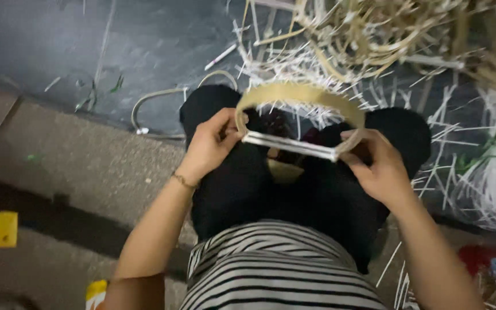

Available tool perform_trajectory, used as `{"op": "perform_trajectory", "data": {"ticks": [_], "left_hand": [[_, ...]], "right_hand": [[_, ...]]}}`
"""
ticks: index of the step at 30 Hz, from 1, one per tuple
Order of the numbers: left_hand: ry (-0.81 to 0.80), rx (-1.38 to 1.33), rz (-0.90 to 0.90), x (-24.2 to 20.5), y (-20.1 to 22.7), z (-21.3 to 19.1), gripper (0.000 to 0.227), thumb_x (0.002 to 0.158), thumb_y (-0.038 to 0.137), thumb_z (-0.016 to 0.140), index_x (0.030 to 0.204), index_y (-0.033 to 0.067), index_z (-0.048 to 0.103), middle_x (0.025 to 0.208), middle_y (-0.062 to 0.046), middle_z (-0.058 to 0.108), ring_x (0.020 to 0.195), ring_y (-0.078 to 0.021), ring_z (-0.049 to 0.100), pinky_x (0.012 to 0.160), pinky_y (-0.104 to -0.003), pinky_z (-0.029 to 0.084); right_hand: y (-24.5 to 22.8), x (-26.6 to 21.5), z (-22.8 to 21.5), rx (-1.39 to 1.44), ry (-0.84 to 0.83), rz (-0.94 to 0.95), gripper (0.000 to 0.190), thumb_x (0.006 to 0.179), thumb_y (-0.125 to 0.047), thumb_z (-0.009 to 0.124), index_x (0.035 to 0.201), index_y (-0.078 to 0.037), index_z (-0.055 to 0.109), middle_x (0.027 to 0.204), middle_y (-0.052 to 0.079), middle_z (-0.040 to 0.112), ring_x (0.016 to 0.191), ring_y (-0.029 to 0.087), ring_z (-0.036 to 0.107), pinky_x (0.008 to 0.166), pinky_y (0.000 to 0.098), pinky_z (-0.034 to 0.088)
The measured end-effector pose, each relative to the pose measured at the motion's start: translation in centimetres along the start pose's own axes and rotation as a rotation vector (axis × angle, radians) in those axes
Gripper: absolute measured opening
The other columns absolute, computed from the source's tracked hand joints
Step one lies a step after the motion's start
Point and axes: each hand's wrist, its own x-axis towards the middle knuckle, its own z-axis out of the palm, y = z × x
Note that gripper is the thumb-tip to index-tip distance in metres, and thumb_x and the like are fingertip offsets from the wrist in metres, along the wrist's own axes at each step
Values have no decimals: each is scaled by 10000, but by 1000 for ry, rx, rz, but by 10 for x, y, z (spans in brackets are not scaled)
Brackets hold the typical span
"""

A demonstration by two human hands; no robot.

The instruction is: Assembling and securing bamboo or wood frame components using plastic cable ties.

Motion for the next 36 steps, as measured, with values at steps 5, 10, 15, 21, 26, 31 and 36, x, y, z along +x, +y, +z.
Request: {"op": "perform_trajectory", "data": {"ticks": [5,10,15,21,26,31,36], "left_hand": [[-15,223,178,34,-51,34,358,878,89,756,1221,101,653,1073,-121,700,1026,-290,671,936,-392,509],[36,484,275,27,-48,41,348,831,122,764,1167,118,672,1203,-137,683,1281,-316,561,1146,-621,210],[-33,515,176,32,-44,35,310,838,134,745,1139,162,674,1221,-1,715,1350,-256,528,1173,-707,82],[-26,516,170,28,-49,31,364,811,92,742,1163,158,672,1260,-7,694,1358,-246,522,1163,-716,70],[-1,511,171,21,-48,26,380,817,108,750,1186,159,669,1261,-9,695,1368,-253,518,1157,-717,80],[9,521,142,33,-54,30,378,821,127,746,1190,178,679,1273,-35,682,1345,-240,532,1156,-723,90],[16,551,174,46,-51,42,261,862,135,716,1119,160,683,1240,-46,690,1301,-251,555,1145,-746,104]], "right_hand": [[51,17,1,-413,35,-34,354,903,-235,744,1218,-95,663,1197,103,722,1186,234,654,1087,486,419],[59,13,6,-603,64,-163,343,887,-331,737,1152,-114,723,1244,93,712,1306,271,579,1247,632,103],[69,14,14,-573,116,-198,353,892,-324,714,1193,-139,716,1251,70,707,1277,248,589,1244,649,73],[59,15,19,-555,86,-168,288,898,-339,715,1155,-211,740,1212,20,728,1281,215,598,1207,685,11],[67,19,28,-585,118,-205,334,878,-356,732,1181,-216,739,1212,0,721,1305,212,576,1197,686,16],[64,27,21,-588,119,-161,349,851,-353,741,1175,-224,753,1208,-23,720,1290,159,569,1228,684,19],[86,28,25,-759,37,-138,165,867,-346,736,1001,-264,784,1155,-100,744,1274,155,577,1188,722,-5]]}}
